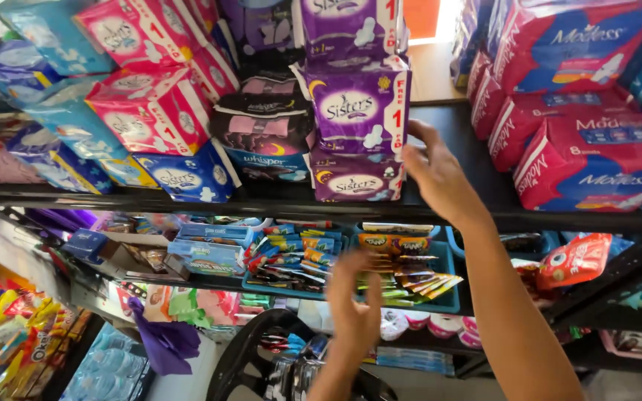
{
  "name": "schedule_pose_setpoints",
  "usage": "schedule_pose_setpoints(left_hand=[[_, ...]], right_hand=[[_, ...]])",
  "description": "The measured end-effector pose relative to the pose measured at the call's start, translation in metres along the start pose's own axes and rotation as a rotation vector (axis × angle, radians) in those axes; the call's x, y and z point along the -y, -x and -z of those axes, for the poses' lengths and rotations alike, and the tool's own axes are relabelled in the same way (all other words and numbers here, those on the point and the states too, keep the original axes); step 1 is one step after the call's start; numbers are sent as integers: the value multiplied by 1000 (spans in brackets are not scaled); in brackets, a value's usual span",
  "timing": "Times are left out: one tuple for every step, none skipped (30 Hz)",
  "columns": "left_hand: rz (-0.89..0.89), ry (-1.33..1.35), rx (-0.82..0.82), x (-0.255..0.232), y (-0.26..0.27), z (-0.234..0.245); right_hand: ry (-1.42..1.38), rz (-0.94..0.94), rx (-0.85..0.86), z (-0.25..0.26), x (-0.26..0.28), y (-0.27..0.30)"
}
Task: Wiping sanitary pad packages with a cloth and organizing them on a retail shelf.
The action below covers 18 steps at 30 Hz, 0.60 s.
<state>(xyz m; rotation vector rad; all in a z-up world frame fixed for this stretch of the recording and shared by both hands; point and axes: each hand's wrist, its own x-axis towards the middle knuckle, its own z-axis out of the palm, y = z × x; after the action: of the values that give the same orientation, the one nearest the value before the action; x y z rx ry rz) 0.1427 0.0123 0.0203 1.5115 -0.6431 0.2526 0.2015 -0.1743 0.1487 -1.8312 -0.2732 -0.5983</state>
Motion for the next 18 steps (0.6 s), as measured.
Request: schedule_pose_setpoints(left_hand=[[-427,-358,-260,-39,-24,32],[-424,-367,-265,-52,-43,36],[-452,-462,-303,-64,-62,40],[-479,-558,-339,-76,-80,43],[-473,-565,-349,-76,-88,44],[-476,-637,-313,-77,-96,44],[-477,-704,-268,-77,-104,43],[-471,-707,-271,-74,-102,43],[-468,-722,-237,-72,-102,40],[-465,-737,-204,-70,-102,38],[-469,-736,-204,-71,-103,38],[-476,-746,-213,-71,-104,38],[-477,-756,-221,-71,-103,38],[-476,-756,-220,-71,-102,39],[-475,-792,-237,-71,-103,40],[-474,-827,-253,-71,-105,41],[-477,-824,-248,-70,-105,40],[-466,-842,-246,-69,-104,38]], right_hand=[[114,13,-1,-6,3,4],[107,13,7,-10,5,5],[328,138,-5,-12,7,8],[549,265,-16,-15,9,10],[544,269,-4,-17,6,10],[559,256,-5,-20,4,10],[577,238,-10,-21,1,12],[575,237,-4,-22,1,14],[600,204,4,-21,1,14],[625,171,12,-20,1,15],[625,173,8,-17,4,14],[511,200,42,-14,8,12],[396,223,79,-11,11,13],[396,221,79,-14,13,15],[362,166,98,-17,15,13],[329,111,117,-19,17,12],[331,109,111,-18,19,13],[370,97,108,-17,21,14]])
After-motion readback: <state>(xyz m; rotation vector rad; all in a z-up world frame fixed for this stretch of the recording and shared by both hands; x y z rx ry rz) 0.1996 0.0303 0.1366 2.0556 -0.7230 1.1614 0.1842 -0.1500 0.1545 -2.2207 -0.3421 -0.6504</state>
